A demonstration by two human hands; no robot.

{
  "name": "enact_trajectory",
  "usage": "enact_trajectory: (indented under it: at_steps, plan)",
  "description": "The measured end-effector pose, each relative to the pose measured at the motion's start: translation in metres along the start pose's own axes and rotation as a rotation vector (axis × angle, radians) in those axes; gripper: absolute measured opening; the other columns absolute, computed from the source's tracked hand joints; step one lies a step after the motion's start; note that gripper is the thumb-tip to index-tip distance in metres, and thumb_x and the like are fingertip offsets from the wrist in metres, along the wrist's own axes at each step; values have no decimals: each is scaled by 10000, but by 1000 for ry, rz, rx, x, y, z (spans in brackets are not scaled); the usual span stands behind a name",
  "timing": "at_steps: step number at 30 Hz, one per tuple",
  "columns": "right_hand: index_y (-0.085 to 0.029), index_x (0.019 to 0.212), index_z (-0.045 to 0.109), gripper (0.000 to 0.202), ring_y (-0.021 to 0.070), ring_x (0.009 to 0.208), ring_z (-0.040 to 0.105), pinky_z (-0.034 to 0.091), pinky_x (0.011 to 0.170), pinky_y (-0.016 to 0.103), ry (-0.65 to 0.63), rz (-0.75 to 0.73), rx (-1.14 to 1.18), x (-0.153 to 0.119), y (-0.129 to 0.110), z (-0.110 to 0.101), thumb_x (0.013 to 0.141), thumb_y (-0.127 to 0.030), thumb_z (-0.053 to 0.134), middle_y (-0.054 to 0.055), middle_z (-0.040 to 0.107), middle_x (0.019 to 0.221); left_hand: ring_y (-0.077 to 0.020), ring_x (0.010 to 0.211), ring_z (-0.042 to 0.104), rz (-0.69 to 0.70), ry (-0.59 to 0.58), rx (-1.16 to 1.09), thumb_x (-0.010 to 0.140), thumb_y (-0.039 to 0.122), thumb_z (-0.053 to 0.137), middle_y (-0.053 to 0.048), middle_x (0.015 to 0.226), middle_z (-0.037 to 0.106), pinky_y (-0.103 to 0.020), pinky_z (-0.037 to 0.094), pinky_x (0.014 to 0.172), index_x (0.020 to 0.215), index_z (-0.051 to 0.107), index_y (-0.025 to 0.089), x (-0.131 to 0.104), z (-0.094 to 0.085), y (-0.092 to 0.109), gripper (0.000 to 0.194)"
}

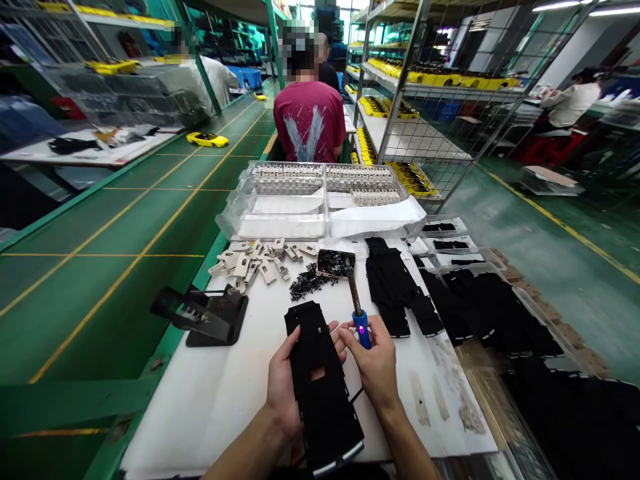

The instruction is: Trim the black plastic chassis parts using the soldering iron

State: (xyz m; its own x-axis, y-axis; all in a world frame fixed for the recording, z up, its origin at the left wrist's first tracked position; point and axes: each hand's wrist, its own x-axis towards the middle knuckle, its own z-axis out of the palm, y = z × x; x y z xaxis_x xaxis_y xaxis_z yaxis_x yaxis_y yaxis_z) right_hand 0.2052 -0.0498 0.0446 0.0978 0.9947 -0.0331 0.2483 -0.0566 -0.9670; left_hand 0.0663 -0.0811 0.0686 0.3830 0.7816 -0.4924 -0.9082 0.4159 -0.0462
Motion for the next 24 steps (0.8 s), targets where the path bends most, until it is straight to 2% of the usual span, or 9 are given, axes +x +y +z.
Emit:
enact_trajectory:
  at_steps: [3,7,16,20,24]
  plan:
    - [-185,822,599,304,159,663,572,463,600,275,56,24,9,-4,-1,7,770,-461,714,13,618,781,-301,1190,583,103,-20,30,923,420,482,-209,1359,553,-391,470,989,1434,376,48,-1,-1,-4,641]
    - [-177,831,622,296,143,614,542,435,538,264,58,26,18,-3,1,16,794,-462,694,19,623,798,-324,1264,519,212,-2,97,933,406,468,-214,1367,545,-421,431,1041,1431,391,60,-2,-3,-6,612]
    - [-190,807,611,228,148,680,509,422,640,276,-13,-158,-64,6,3,17,872,-409,622,-9,537,761,-312,1337,438,329,-37,218,942,377,472,-171,1396,532,-438,369,1100,1423,432,108,-3,-9,-4,552]
    - [-195,802,597,215,155,698,507,425,671,284,-37,-221,-86,11,3,20,892,-390,598,-4,527,758,-307,1339,437,324,-45,247,943,394,470,-178,1370,556,-437,354,1107,1429,423,110,-3,-10,-2,565]
    - [-197,792,596,209,159,711,518,418,683,287,-72,-275,-113,16,2,23,896,-378,588,-4,535,750,-317,1296,488,320,5,303,939,395,489,-182,1351,570,-460,413,1056,1422,422,138,-3,-8,5,551]
